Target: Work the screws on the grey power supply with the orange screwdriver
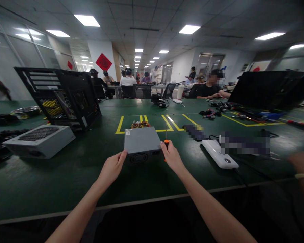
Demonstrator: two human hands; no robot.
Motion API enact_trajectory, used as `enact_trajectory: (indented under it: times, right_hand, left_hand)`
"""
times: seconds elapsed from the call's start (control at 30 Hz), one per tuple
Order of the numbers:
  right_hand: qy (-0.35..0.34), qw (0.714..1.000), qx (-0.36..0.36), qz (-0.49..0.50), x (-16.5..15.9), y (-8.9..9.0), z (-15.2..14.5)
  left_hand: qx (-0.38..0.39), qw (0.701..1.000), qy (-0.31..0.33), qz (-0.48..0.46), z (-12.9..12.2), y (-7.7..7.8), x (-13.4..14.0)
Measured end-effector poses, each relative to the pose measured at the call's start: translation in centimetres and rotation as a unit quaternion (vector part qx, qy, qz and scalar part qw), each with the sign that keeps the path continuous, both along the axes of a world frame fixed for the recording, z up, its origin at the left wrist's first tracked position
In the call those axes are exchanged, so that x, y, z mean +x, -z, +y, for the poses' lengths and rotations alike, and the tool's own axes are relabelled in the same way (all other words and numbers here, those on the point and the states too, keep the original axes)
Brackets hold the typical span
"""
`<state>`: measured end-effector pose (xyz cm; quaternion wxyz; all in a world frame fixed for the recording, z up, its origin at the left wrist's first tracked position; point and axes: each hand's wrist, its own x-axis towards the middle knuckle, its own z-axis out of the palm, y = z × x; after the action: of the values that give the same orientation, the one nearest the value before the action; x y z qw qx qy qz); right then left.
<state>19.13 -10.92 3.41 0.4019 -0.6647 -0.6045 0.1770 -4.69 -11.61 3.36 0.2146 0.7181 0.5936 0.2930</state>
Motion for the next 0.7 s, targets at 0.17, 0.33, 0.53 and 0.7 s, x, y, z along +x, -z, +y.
enact_trajectory:
  times: [0.17,0.33,0.53,0.7]
  right_hand:
    - [-0.003,1.000,-0.002,-0.015,-0.1,0.1,0.7]
    - [-0.003,1.000,-0.005,-0.020,-0.6,0.3,3.7]
    - [0.007,1.000,-0.011,0.001,-1.3,0.7,9.3]
    - [0.030,0.999,-0.022,0.026,-1.8,0.7,12.4]
  left_hand:
    - [-0.012,1.000,0.018,0.019,1.2,-0.2,-0.6]
    - [-0.004,1.000,0.017,0.024,4.3,-0.1,-1.2]
    - [-0.007,1.000,0.001,0.029,9.4,0.0,-1.6]
    - [-0.018,1.000,0.004,0.012,12.8,0.4,-1.9]
